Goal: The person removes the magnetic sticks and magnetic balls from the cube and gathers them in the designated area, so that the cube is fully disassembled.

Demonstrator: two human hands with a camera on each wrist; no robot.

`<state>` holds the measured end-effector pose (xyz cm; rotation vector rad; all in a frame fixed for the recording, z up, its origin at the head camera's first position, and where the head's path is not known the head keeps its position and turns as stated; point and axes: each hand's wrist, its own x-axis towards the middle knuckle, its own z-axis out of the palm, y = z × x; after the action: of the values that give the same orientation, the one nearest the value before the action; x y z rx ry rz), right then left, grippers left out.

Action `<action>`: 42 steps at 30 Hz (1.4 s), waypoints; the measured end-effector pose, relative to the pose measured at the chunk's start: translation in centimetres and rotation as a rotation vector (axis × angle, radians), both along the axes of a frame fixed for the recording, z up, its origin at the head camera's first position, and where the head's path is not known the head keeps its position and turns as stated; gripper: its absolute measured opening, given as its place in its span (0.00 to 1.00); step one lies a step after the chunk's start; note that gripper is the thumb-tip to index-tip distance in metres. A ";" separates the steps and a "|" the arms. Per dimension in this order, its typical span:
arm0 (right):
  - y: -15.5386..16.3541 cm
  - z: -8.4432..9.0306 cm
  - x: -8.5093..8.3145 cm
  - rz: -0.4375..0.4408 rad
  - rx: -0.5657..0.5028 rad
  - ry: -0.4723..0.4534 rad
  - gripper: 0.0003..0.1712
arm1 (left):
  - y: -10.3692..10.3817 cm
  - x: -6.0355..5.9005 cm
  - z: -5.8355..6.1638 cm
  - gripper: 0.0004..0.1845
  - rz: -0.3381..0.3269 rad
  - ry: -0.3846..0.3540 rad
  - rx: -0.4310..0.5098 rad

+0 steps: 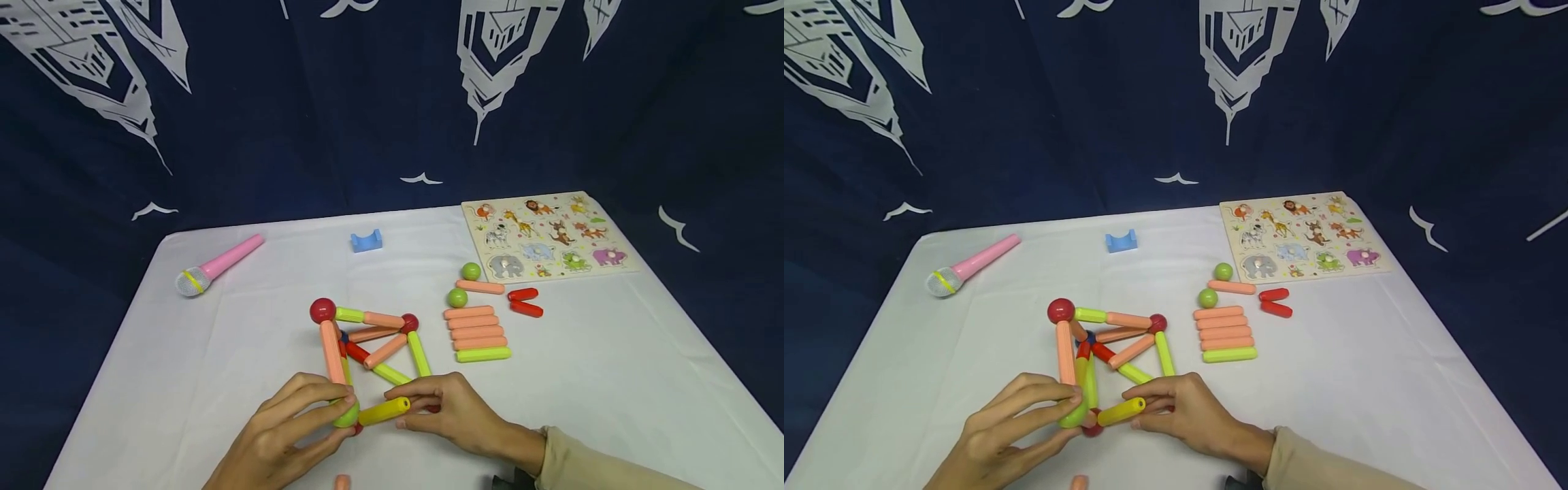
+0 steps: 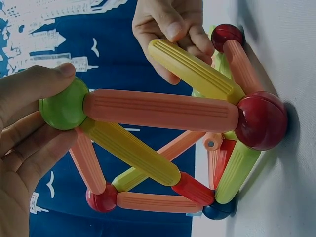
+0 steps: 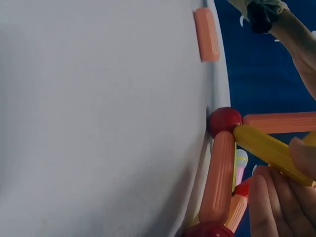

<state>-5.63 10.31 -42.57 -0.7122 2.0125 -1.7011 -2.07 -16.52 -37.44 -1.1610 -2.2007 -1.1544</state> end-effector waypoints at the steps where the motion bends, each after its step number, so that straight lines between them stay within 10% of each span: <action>1: 0.0 0.0 0.0 -0.002 0.003 0.012 0.21 | 0.0 0.0 0.0 0.17 -0.002 0.006 0.001; 16: 1.3 1.1 0.3 -0.037 0.032 0.196 0.15 | 0.1 0.1 0.4 0.17 0.045 -0.036 -0.054; 29: 8.6 3.3 -0.8 -0.456 0.305 0.450 0.22 | 0.2 0.0 0.1 0.16 0.049 -0.017 -0.021; 37: 9.7 1.6 -2.0 -0.264 0.728 0.714 0.17 | 0.1 0.1 0.1 0.16 0.050 -0.027 -0.029; 42: 9.4 0.5 -2.6 -0.170 0.812 0.950 0.16 | 0.1 0.1 0.1 0.17 0.043 -0.028 -0.030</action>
<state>-8.19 19.69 -42.09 -1.1545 3.1239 -0.4100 -1.96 -16.42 -37.29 -1.1112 -2.2600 -1.1299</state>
